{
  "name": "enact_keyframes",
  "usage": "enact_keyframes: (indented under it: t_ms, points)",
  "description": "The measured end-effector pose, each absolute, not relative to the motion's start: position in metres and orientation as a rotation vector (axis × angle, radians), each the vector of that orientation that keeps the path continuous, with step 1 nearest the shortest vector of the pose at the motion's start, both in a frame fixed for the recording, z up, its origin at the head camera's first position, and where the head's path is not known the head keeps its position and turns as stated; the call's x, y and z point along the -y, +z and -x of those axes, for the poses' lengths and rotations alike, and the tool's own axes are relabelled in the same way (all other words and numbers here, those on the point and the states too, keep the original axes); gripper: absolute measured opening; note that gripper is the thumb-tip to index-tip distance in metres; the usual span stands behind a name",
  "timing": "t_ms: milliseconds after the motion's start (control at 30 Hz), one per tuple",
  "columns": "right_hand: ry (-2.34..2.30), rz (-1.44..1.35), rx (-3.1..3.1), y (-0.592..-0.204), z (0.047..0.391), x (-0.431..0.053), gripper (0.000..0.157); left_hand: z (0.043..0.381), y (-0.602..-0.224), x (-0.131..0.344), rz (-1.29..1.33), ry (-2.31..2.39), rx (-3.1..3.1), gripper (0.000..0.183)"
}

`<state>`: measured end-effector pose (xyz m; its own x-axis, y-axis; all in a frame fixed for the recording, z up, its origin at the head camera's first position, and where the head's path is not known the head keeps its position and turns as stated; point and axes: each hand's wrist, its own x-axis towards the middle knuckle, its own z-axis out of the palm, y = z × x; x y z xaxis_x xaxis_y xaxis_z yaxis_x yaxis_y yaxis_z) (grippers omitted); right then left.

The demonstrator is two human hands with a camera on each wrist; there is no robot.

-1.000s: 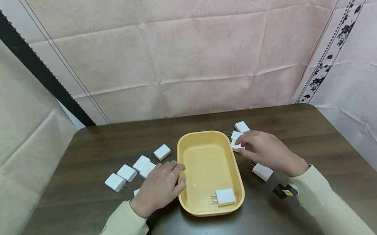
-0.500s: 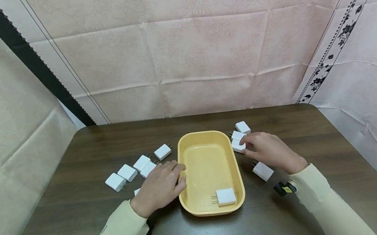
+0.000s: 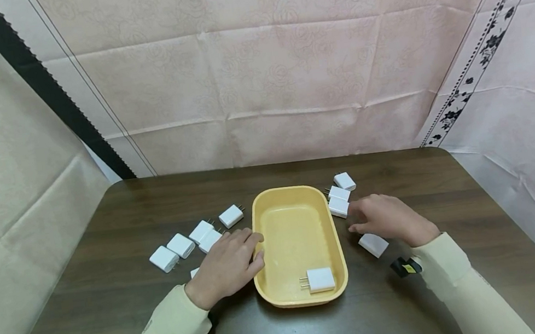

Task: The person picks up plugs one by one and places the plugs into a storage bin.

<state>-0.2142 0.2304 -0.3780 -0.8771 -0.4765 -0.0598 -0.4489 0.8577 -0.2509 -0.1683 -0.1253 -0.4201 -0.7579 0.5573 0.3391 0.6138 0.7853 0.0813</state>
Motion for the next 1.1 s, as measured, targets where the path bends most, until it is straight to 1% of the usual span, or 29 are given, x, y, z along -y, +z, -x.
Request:
enact_keyframes:
  t_ms: [200, 367, 633, 1100]
  points:
    - [-0.341, 0.733, -2.858, -0.3779, 0.2138, -0.2324, 0.015, 0.1682, -0.4214, 0.125, 0.897, -0.271, 2.688, 0.028]
    - [-0.321, 0.726, -2.836, -0.3786, 0.2133, -0.233, 0.016, 0.1678, -0.4221, 0.1248, 0.891, -0.265, 2.699, 0.029]
    - [-0.305, 0.627, -2.73, -0.3788, 0.2116, -0.2312, 0.018, 0.1679, -0.4198, 0.1253, 0.891, -0.263, 2.69, 0.029]
    - [-0.248, 0.475, -2.67, -0.3831, 0.2058, -0.2272, 0.039, 0.1673, -0.4206, 0.1248, 0.892, -0.269, 2.695, 0.028]
